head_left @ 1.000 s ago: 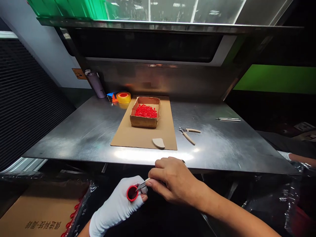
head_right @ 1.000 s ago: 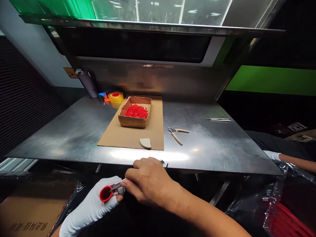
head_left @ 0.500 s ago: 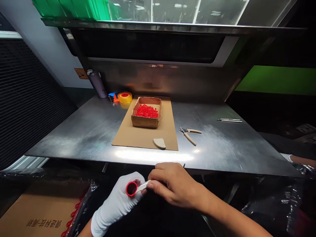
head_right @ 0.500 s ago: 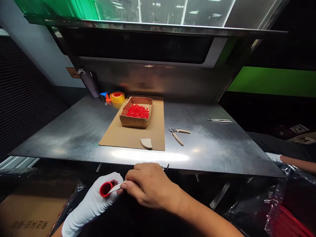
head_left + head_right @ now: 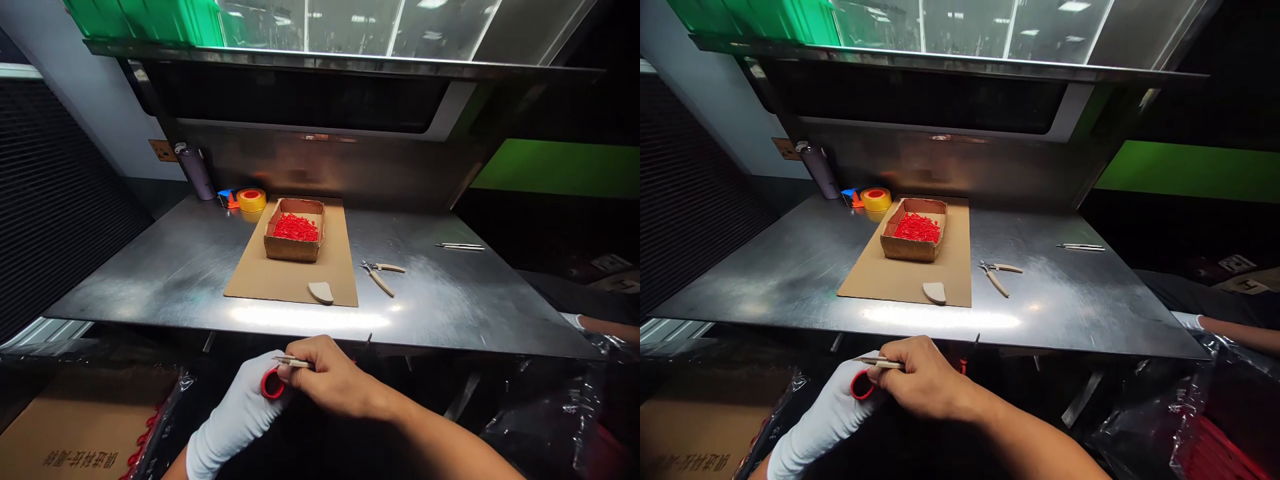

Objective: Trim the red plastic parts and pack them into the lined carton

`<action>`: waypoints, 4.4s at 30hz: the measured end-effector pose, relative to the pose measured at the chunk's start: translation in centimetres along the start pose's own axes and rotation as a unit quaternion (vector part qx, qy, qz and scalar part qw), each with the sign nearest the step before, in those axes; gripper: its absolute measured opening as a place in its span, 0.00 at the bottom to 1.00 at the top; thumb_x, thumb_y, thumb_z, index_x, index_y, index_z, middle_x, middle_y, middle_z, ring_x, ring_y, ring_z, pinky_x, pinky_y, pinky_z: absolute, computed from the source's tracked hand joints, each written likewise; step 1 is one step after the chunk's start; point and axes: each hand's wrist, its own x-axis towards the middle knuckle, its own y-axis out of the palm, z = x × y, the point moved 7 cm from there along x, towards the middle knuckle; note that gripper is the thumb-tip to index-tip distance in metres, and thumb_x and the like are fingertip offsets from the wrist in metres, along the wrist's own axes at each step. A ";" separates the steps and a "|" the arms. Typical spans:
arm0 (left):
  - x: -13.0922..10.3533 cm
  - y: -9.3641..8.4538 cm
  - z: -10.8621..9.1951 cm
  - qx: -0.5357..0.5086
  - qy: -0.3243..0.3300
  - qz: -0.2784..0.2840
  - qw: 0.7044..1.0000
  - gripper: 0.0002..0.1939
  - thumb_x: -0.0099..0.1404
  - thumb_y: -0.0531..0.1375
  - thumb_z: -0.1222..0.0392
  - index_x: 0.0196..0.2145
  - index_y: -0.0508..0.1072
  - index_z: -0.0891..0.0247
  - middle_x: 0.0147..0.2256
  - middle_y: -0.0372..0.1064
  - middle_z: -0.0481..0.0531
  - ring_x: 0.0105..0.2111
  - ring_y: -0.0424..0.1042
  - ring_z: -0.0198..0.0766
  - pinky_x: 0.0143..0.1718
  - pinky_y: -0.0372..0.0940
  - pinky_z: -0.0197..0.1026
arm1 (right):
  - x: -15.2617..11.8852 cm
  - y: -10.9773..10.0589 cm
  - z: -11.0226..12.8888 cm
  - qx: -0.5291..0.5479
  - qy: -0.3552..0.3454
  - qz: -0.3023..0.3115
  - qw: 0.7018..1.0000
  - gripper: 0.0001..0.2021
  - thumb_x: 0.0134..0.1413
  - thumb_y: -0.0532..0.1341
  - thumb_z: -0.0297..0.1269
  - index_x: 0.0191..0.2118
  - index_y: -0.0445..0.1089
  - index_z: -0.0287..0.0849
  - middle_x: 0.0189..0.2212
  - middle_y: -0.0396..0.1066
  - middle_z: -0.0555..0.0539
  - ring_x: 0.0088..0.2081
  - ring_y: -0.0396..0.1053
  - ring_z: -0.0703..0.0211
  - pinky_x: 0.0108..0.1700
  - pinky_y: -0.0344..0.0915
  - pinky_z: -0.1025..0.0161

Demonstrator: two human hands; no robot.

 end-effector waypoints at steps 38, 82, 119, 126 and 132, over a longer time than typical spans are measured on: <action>-1.8 -2.3 -0.6 0.050 0.094 -0.107 0.989 0.08 0.68 0.59 0.53 0.34 0.70 0.58 0.32 0.63 0.47 0.31 0.64 0.36 0.33 0.60 0.36 | -2.2 -2.3 1.4 -0.387 -0.091 -0.150 0.905 0.12 0.65 0.57 0.40 0.31 0.71 0.43 0.26 0.65 0.51 0.29 0.60 0.61 0.32 0.48 0.62; -1.8 -2.3 2.8 -0.543 -0.038 -0.212 0.812 0.19 0.55 0.71 0.50 0.44 0.79 0.53 0.46 0.75 0.50 0.48 0.73 0.44 0.51 0.72 0.44 | -0.1 1.3 -4.1 0.039 0.012 -0.098 0.994 0.07 0.56 0.62 0.39 0.34 0.72 0.40 0.27 0.67 0.52 0.29 0.60 0.64 0.31 0.55 0.67; -0.6 -0.6 2.0 -0.586 -0.058 -0.132 0.797 0.20 0.74 0.52 0.50 0.47 0.73 0.70 0.24 0.54 0.44 0.19 0.48 0.24 0.19 0.50 0.30 | 1.3 -6.6 -1.3 -0.352 0.054 -0.222 0.908 0.09 0.59 0.63 0.32 0.45 0.68 0.42 0.40 0.71 0.46 0.39 0.70 0.57 0.39 0.61 0.64; -0.7 -0.4 1.3 -0.597 -0.036 -0.108 0.794 0.20 0.75 0.49 0.53 0.47 0.73 0.72 0.20 0.51 0.42 0.17 0.45 0.24 0.19 0.48 0.31 | 3.7 -10.9 -4.0 -0.464 0.159 -0.243 0.837 0.08 0.64 0.58 0.35 0.41 0.71 0.38 0.42 0.67 0.37 0.38 0.70 0.48 0.35 0.56 0.59; -0.8 -0.5 1.6 -0.578 -0.044 -0.111 0.807 0.22 0.76 0.47 0.50 0.46 0.73 0.71 0.20 0.52 0.42 0.17 0.47 0.24 0.20 0.47 0.32 | 3.9 -10.0 -4.9 -0.432 0.134 -0.248 0.857 0.07 0.59 0.59 0.28 0.43 0.66 0.38 0.37 0.69 0.42 0.35 0.67 0.52 0.33 0.52 0.61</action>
